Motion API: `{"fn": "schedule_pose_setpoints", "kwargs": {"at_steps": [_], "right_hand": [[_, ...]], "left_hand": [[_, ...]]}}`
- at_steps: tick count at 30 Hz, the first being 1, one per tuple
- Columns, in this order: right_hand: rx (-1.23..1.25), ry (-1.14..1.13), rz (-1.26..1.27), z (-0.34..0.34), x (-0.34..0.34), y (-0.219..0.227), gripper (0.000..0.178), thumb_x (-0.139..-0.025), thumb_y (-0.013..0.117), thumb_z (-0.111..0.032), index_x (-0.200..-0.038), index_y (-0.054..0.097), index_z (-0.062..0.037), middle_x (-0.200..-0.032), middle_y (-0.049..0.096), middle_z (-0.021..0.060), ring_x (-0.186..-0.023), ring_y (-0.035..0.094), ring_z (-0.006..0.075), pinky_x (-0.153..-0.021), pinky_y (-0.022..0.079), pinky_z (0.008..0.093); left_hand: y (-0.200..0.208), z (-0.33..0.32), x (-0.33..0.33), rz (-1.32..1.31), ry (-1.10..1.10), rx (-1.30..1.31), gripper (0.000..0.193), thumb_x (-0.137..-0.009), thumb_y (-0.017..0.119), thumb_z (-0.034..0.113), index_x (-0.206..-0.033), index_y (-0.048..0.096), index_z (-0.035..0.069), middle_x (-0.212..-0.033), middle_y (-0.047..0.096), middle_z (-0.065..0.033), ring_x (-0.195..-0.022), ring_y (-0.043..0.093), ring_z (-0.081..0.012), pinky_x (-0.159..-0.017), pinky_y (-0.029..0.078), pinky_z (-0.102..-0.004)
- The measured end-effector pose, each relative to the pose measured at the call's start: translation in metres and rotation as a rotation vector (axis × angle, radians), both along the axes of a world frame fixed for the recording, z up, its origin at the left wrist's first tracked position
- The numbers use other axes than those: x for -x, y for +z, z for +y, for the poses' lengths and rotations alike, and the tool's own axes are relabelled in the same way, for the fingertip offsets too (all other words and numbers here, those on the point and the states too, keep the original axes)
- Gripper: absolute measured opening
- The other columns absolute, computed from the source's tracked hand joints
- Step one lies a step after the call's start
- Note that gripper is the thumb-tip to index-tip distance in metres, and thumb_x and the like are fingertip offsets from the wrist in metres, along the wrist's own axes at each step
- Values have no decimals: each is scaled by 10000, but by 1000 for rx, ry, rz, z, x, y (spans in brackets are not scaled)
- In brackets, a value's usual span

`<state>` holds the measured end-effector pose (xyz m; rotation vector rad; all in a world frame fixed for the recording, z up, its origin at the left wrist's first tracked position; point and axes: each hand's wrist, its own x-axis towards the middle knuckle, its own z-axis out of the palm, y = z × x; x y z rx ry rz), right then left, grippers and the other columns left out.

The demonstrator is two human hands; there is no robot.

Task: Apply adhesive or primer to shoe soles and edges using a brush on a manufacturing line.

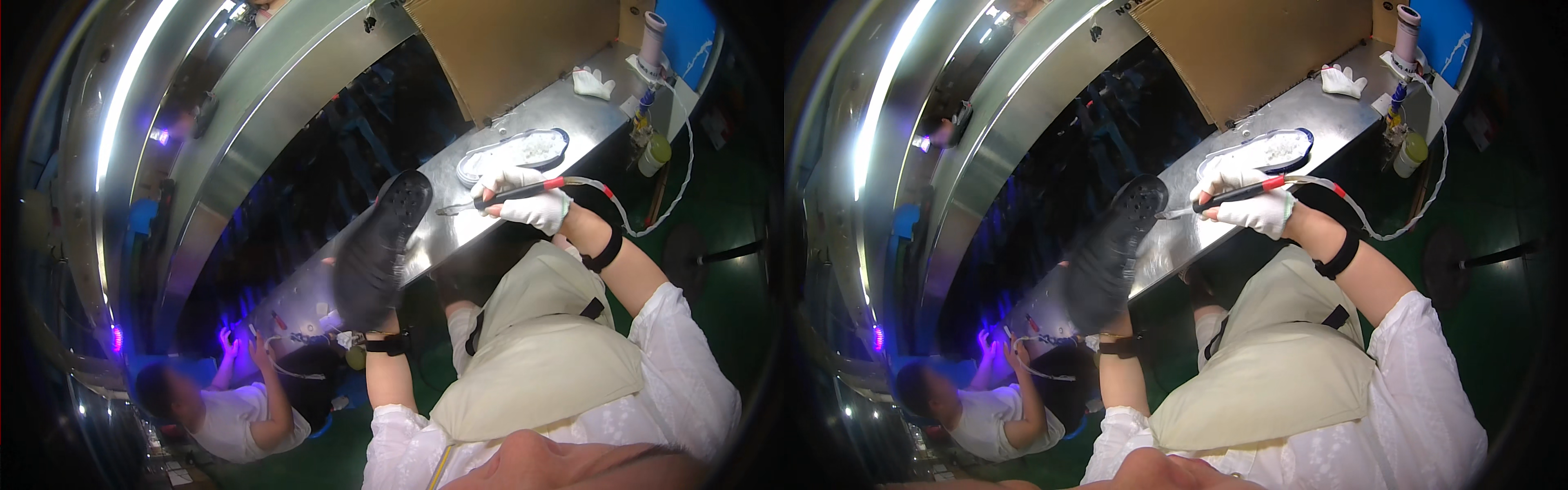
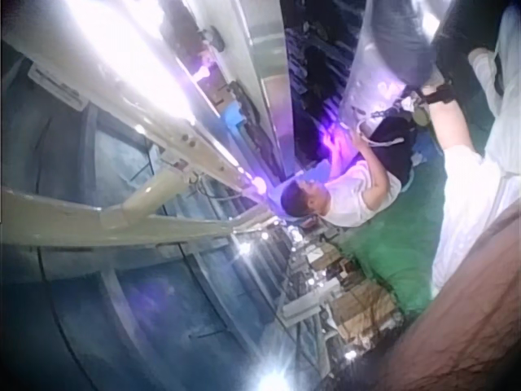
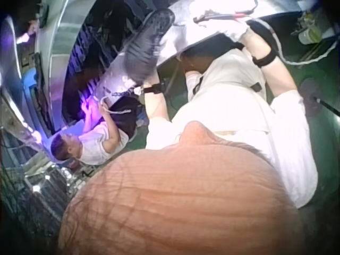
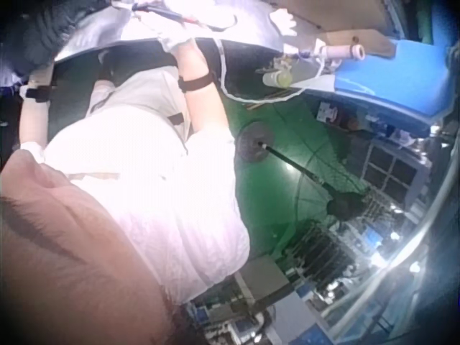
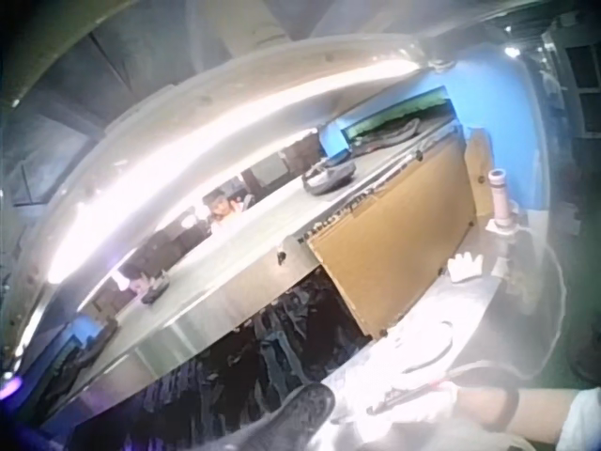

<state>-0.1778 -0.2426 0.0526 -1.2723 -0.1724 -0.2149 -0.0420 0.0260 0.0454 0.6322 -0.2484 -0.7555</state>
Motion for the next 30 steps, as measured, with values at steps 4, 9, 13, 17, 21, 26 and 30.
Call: {"fn": "schedule_pose_setpoints", "kwargs": {"at_steps": [4,9,13,17,21,26,30], "right_hand": [[-82,-90,244,15,1,-14,189,-844,708,-73,-1013,625,-58,-915,651,23,-814,611,86,-752,497,234],[-141,-172,292,24,-13,-16,171,-847,702,-100,-982,636,-18,-876,665,49,-781,633,110,-669,491,232],[-95,-283,169,29,-44,-13,150,-826,717,-116,-937,657,-35,-862,657,23,-805,622,107,-739,504,252],[114,-449,85,33,-77,-12,134,-854,681,-35,-966,607,-41,-897,650,33,-873,631,105,-779,514,257],[588,-595,-287,34,-77,-7,152,-800,710,-12,-920,626,-50,-918,655,68,-840,648,169,-767,512,290],[637,-113,-416,38,-34,0,185,-749,727,-12,-893,650,-100,-900,637,72,-872,640,255,-785,509,335],[480,-85,-245,36,-24,8,144,-752,718,-46,-873,642,-66,-852,661,66,-803,655,184,-749,516,295]], "left_hand": [[-43,10,32,297,-201,129,896,-906,441,641,-1460,281,-44,-1447,385,-261,-1273,473,-373,-1050,434,-445],[-100,-1,28,138,-52,182,691,-824,548,354,-1377,415,-38,-1396,462,-214,-1200,523,-341,-1057,406,-464],[-93,-25,30,294,-69,311,795,-850,569,559,-1376,428,-21,-1405,459,-194,-1263,466,-337,-1100,349,-466],[-74,-59,54,229,-122,202,754,-938,461,583,-1417,385,6,-1437,433,-186,-1318,413,-351,-1119,316,-487],[-70,-67,59,177,-70,171,602,-978,470,477,-1416,420,67,-1389,503,-119,-1242,506,-281,-1076,394,-437],[-81,-48,40,145,-141,281,562,-982,440,498,-1317,510,52,-1258,582,-133,-1143,562,-285,-1022,432,-429],[-81,-42,46,138,-112,327,567,-998,407,492,-1351,486,56,-1340,532,-135,-1188,533,-287,-1056,398,-419]]}}
